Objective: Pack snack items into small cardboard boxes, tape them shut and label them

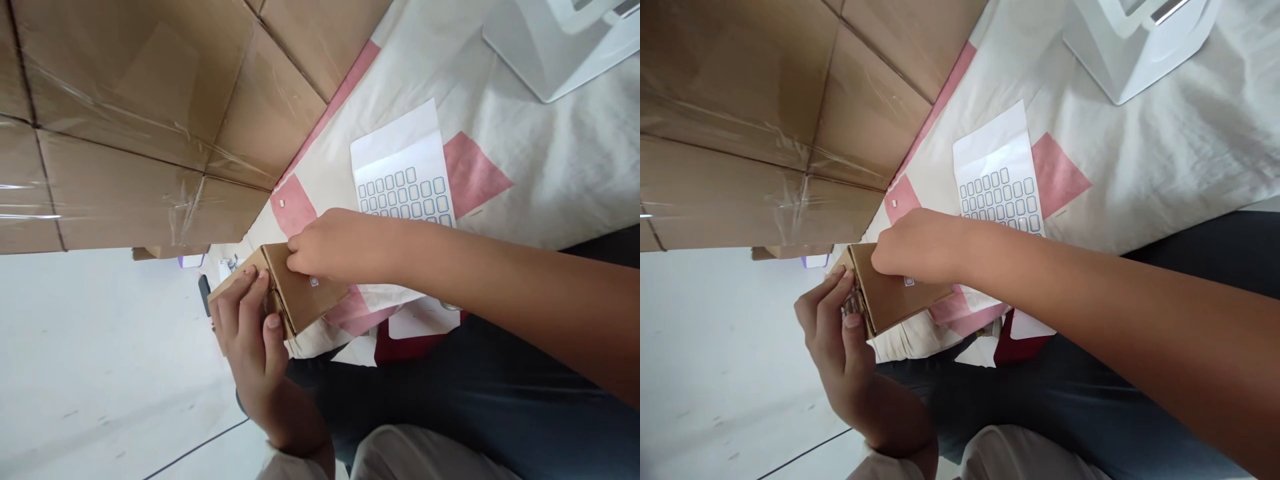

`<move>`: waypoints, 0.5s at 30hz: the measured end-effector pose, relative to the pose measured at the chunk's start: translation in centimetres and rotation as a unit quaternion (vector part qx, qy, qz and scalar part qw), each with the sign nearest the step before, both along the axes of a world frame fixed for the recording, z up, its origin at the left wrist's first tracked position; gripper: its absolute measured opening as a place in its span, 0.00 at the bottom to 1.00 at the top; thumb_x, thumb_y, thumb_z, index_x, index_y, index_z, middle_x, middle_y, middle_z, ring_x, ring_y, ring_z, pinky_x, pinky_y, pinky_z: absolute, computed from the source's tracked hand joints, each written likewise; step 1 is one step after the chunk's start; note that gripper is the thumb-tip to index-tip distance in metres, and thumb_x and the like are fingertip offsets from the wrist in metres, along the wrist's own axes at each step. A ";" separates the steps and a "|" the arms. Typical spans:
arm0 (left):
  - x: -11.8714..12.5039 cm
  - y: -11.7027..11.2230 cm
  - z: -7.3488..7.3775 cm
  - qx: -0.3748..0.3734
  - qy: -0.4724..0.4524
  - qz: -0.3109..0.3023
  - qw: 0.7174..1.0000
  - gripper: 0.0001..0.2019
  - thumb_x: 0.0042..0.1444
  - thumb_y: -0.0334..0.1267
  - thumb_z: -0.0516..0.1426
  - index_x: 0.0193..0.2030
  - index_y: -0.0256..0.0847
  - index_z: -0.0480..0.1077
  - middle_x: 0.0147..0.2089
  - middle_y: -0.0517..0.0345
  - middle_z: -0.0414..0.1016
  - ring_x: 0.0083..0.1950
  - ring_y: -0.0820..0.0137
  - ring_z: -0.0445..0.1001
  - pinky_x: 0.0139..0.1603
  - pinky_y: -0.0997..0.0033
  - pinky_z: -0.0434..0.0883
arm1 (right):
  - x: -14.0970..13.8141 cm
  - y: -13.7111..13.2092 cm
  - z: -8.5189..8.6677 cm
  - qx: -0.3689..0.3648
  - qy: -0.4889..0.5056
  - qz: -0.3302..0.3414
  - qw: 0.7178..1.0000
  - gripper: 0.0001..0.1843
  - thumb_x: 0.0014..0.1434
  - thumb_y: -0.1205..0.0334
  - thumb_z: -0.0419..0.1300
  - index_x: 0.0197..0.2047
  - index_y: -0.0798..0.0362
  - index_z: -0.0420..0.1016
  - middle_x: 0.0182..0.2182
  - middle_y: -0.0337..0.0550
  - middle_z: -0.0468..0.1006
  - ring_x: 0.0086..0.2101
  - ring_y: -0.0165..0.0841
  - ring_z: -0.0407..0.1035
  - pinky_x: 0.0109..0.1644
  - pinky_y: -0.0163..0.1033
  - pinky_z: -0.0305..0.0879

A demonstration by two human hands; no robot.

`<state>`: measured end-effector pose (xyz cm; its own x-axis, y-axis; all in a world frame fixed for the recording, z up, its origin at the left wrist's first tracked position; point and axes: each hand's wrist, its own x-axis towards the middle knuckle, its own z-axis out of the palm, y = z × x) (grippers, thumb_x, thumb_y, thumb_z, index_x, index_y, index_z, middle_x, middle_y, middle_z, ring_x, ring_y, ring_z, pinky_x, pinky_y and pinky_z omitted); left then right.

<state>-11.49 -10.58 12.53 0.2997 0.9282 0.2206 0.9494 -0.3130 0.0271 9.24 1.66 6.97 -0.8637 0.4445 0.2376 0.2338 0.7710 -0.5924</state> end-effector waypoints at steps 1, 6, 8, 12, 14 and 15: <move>0.1 0.1 0.0 0.010 -0.009 -0.009 1.000 0.23 0.72 0.41 0.45 0.70 0.45 0.64 0.66 0.45 0.66 0.72 0.54 0.62 0.72 0.45 0.62 | -0.1 0.1 0.1 0.018 -0.004 -0.001 1.000 0.03 0.58 0.71 0.64 0.35 0.55 0.76 0.32 0.44 0.76 0.32 0.36 0.69 0.36 0.41 0.55; 0.3 0.3 0.0 0.030 -0.018 -0.027 0.999 0.22 0.72 0.40 0.46 0.69 0.45 0.67 0.65 0.44 0.69 0.70 0.54 0.64 0.70 0.47 0.63 | -0.5 1.5 -0.3 0.061 -0.018 -0.082 0.995 0.04 0.59 0.65 0.68 0.33 0.53 0.78 0.33 0.40 0.78 0.42 0.42 0.74 0.45 0.44 0.64; 0.3 0.4 0.0 0.032 -0.017 -0.032 0.999 0.22 0.72 0.40 0.46 0.69 0.45 0.67 0.65 0.44 0.69 0.70 0.54 0.64 0.69 0.48 0.63 | -0.6 2.2 -0.9 0.075 -0.009 -0.129 0.989 0.07 0.60 0.59 0.69 0.34 0.52 0.79 0.34 0.40 0.78 0.46 0.45 0.75 0.47 0.45 0.65; 0.2 0.6 -0.2 0.040 -0.017 -0.046 0.998 0.21 0.72 0.41 0.46 0.67 0.44 0.67 0.65 0.44 0.70 0.67 0.56 0.66 0.68 0.51 0.62 | -0.6 2.4 -1.6 0.085 -0.010 -0.158 0.984 0.09 0.62 0.55 0.68 0.37 0.53 0.78 0.36 0.41 0.79 0.47 0.46 0.76 0.45 0.44 0.65; 0.2 0.7 -0.3 0.050 -0.014 -0.053 0.997 0.21 0.73 0.41 0.46 0.67 0.43 0.68 0.64 0.44 0.71 0.66 0.57 0.67 0.67 0.53 0.63 | -0.3 1.7 -1.7 0.075 -0.003 -0.143 0.987 0.09 0.60 0.58 0.69 0.42 0.52 0.77 0.39 0.41 0.79 0.45 0.44 0.77 0.43 0.42 0.66; 0.2 0.8 -0.4 0.055 -0.010 -0.056 0.997 0.21 0.73 0.41 0.46 0.67 0.43 0.68 0.64 0.45 0.71 0.65 0.57 0.68 0.67 0.54 0.63 | -0.2 1.1 -1.8 0.067 0.003 -0.136 0.988 0.13 0.58 0.59 0.70 0.46 0.51 0.76 0.41 0.41 0.80 0.43 0.43 0.77 0.42 0.41 0.66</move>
<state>-11.33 -9.80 12.17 0.3939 0.8595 0.3258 0.9082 -0.4186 0.0063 9.08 2.74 5.15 -0.7142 0.6251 0.3149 0.4403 0.7509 -0.4922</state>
